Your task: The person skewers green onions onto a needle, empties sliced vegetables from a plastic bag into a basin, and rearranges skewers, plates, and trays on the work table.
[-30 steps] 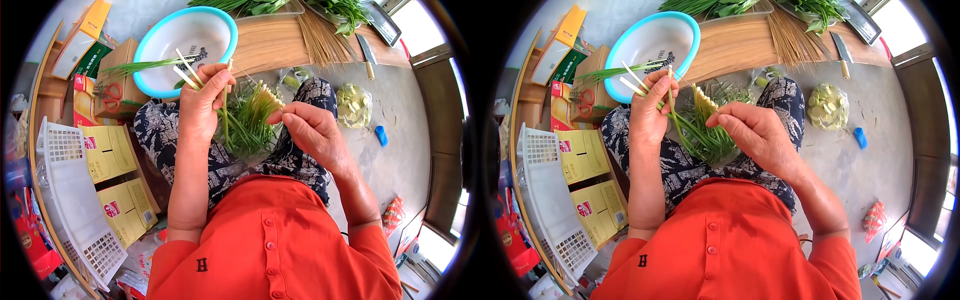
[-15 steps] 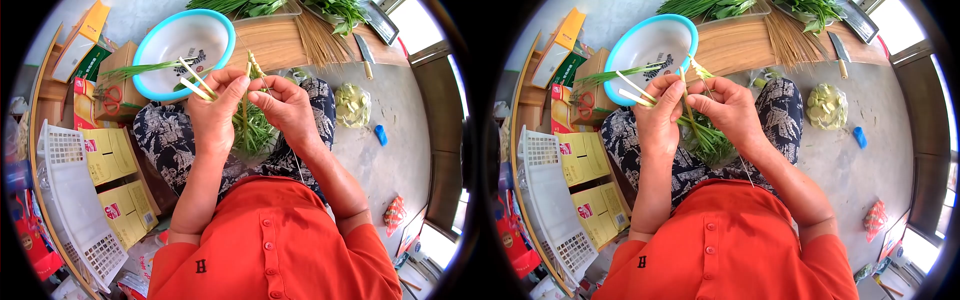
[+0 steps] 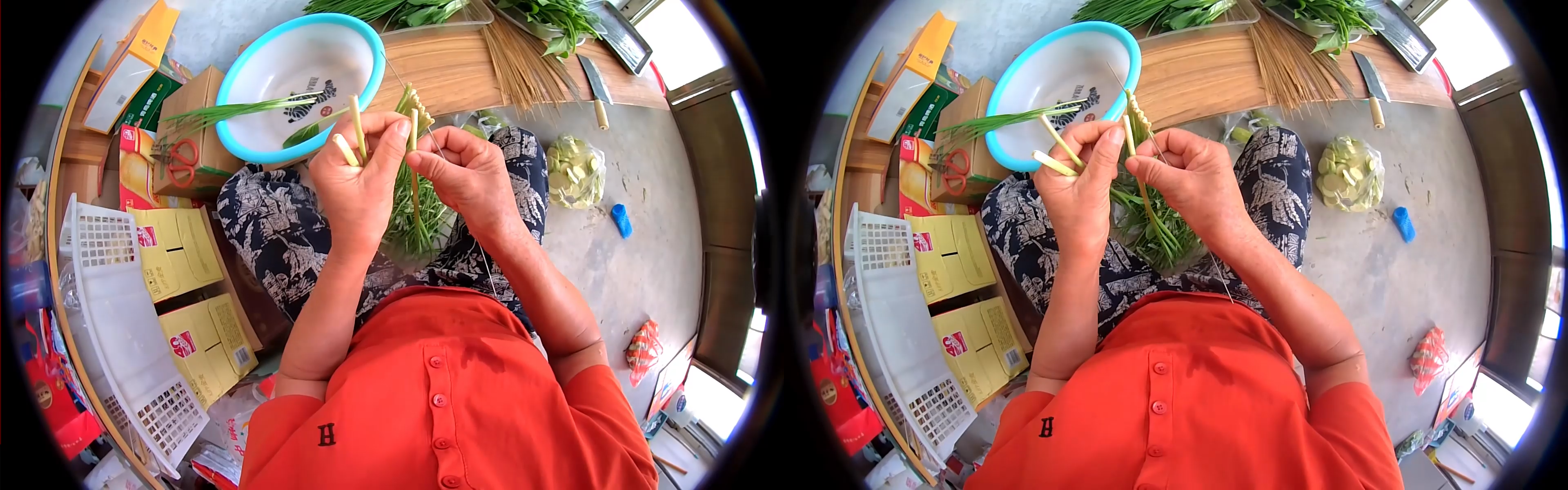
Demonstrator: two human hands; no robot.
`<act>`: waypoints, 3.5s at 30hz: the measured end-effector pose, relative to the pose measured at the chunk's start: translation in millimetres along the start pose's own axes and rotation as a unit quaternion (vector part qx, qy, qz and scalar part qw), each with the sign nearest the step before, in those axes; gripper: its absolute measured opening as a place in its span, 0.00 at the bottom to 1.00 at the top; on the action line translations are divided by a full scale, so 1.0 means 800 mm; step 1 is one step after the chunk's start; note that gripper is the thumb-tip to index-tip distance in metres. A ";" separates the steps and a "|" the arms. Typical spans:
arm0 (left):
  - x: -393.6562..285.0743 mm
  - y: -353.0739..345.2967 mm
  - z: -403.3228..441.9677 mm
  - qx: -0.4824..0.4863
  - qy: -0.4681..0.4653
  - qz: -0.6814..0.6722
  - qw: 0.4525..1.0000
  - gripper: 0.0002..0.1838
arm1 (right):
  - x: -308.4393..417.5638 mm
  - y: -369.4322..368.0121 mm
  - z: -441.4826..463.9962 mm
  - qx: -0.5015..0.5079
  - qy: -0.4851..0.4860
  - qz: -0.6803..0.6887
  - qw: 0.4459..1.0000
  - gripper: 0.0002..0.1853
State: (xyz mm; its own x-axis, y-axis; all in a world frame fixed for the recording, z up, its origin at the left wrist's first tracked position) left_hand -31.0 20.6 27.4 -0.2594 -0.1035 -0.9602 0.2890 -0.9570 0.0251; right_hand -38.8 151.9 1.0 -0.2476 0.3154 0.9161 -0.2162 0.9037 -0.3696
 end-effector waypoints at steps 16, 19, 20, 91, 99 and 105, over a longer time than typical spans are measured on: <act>0.002 0.008 0.002 -0.009 0.001 -0.028 1.000 0.05 | -0.001 0.000 -0.003 0.004 -0.016 0.015 1.000 0.05; -0.001 0.003 0.001 -0.011 -0.030 -0.015 0.999 0.04 | 0.000 0.000 -0.003 0.012 -0.015 0.001 1.000 0.05; -0.004 0.003 0.000 -0.016 -0.063 0.009 0.998 0.04 | 0.000 0.000 -0.003 0.011 -0.015 0.001 1.000 0.05; 0.045 0.037 0.045 0.082 0.190 -0.225 0.952 0.10 | 0.026 0.003 -0.019 0.075 -0.025 -0.124 0.989 0.13; 0.031 0.031 0.041 0.111 0.184 -0.193 0.957 0.12 | 0.046 0.003 -0.040 0.093 -0.017 -0.211 0.973 0.12; 0.029 0.032 0.041 0.100 0.185 -0.196 0.958 0.12 | 0.048 0.003 -0.043 0.092 -0.017 -0.213 0.973 0.12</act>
State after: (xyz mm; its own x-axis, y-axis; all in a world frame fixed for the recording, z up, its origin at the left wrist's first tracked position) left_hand -59.4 -15.3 15.1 0.0440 0.3420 -0.9387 0.0450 -0.9393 -0.3401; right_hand -16.6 176.3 40.8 -0.1293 -0.0892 0.9876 -0.4699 0.8825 0.0182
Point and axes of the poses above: each hand's wrist, its own z-axis towards the middle knuckle, its own y-axis out of the back of the hand, x = y × z, the point moved 5 cm from there along z, towards the middle knuckle, and after that the axes turned 5 degrees about z, right-handed, at the moved point
